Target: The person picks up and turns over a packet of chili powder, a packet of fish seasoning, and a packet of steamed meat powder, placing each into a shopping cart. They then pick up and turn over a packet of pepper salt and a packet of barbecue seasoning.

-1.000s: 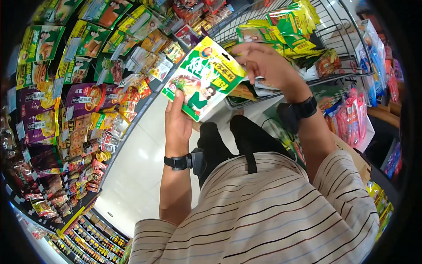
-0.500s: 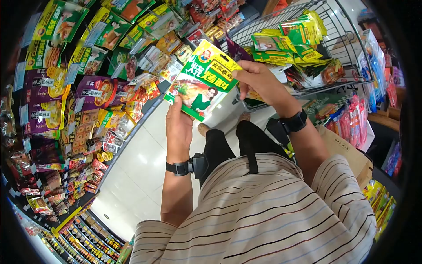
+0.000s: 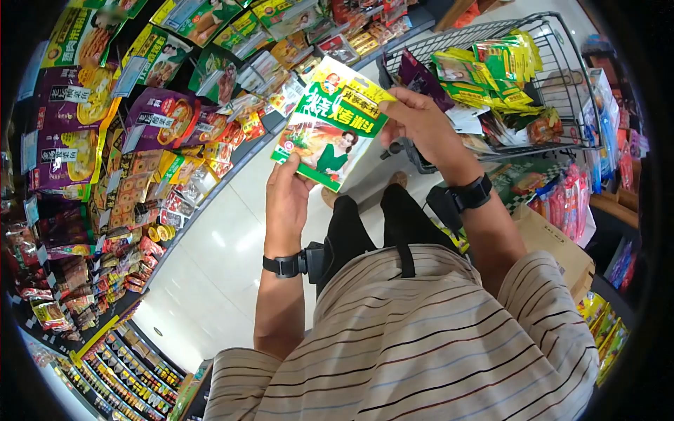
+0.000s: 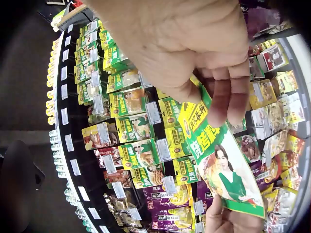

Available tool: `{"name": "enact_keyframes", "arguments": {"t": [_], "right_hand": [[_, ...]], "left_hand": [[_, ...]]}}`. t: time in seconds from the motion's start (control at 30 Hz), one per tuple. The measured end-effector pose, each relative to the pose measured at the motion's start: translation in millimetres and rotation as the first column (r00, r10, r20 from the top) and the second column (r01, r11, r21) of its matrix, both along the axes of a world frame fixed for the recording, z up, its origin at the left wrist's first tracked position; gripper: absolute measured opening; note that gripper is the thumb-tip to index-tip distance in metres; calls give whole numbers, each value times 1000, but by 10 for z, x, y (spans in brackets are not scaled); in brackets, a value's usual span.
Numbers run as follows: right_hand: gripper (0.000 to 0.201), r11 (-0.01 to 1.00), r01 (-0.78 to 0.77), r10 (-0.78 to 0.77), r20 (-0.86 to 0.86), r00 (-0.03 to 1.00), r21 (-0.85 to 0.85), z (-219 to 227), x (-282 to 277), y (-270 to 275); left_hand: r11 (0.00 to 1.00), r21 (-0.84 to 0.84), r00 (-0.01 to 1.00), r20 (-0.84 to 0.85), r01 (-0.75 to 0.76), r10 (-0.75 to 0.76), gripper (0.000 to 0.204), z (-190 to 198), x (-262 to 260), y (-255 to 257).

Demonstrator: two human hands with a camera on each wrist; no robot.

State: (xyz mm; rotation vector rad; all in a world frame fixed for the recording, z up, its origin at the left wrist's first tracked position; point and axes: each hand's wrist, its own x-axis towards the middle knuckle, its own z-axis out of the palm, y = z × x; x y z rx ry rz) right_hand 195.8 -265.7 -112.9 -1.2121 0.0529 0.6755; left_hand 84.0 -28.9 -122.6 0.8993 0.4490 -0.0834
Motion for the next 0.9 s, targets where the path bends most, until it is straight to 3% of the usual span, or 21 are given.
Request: {"name": "enact_keyframes", "arguments": {"t": [0.27, 0.9], "right_hand": [[25, 1000, 10, -10, 17, 1000, 19, 74, -2, 269], [20, 997, 65, -65, 10, 998, 42, 65, -200, 621]], "left_hand": [[996, -8, 995, 27, 92, -92, 41, 42, -51, 299], [996, 23, 996, 8, 88, -88, 33, -29, -264, 711]]}}
